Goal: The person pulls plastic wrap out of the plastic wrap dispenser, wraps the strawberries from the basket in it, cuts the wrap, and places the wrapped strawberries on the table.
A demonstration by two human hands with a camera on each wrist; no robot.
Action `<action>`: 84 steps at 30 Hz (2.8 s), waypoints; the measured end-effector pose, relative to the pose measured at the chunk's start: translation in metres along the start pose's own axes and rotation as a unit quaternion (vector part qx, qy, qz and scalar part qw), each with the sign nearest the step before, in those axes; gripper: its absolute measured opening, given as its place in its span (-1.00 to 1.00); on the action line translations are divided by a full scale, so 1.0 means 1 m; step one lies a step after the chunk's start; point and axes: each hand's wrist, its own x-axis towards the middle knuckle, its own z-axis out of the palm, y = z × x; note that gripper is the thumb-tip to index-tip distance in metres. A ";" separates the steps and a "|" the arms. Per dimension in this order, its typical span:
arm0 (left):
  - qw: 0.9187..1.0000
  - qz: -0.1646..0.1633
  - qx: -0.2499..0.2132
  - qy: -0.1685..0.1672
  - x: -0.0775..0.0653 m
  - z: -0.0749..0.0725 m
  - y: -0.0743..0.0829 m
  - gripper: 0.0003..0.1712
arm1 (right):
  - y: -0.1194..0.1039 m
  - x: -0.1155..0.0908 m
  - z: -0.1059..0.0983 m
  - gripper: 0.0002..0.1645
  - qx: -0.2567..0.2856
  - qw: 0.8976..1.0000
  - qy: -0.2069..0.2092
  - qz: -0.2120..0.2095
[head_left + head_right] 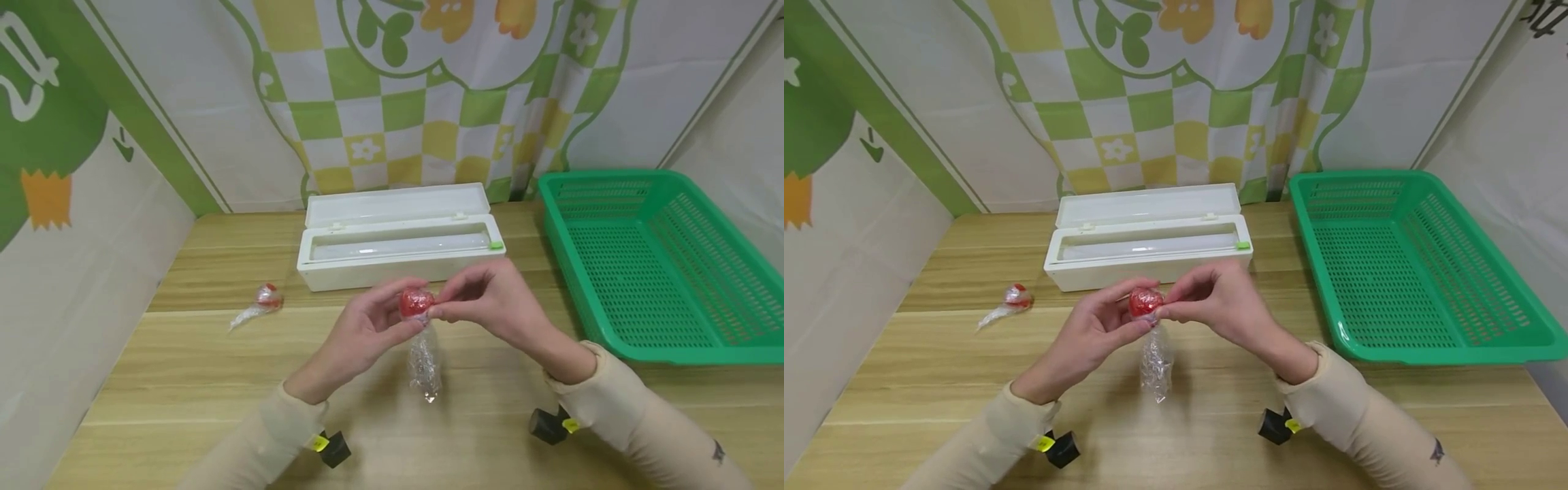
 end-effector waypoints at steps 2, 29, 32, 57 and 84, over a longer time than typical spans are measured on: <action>1.000 -0.003 0.003 0.006 0.000 0.000 -0.001 -0.43 | 0.000 0.000 0.000 -0.88 -0.004 1.000 -0.004 -0.010; 1.000 -0.024 0.001 -0.008 -0.003 -0.005 0.000 -0.42 | 0.003 -0.002 0.004 -0.78 0.004 0.995 0.009 -0.100; 0.999 -0.031 0.006 0.006 -0.003 -0.004 0.001 -0.45 | 0.004 -0.003 0.006 -0.79 0.008 0.996 0.003 -0.091; 0.992 -0.087 -0.021 0.092 0.002 -0.005 -0.001 -0.66 | 0.026 -0.013 0.013 -0.73 -0.038 0.966 0.029 -0.255; 0.987 -0.099 -0.009 0.126 0.005 -0.007 -0.014 -0.65 | 0.038 -0.026 0.058 -0.78 -0.348 0.816 0.021 -0.461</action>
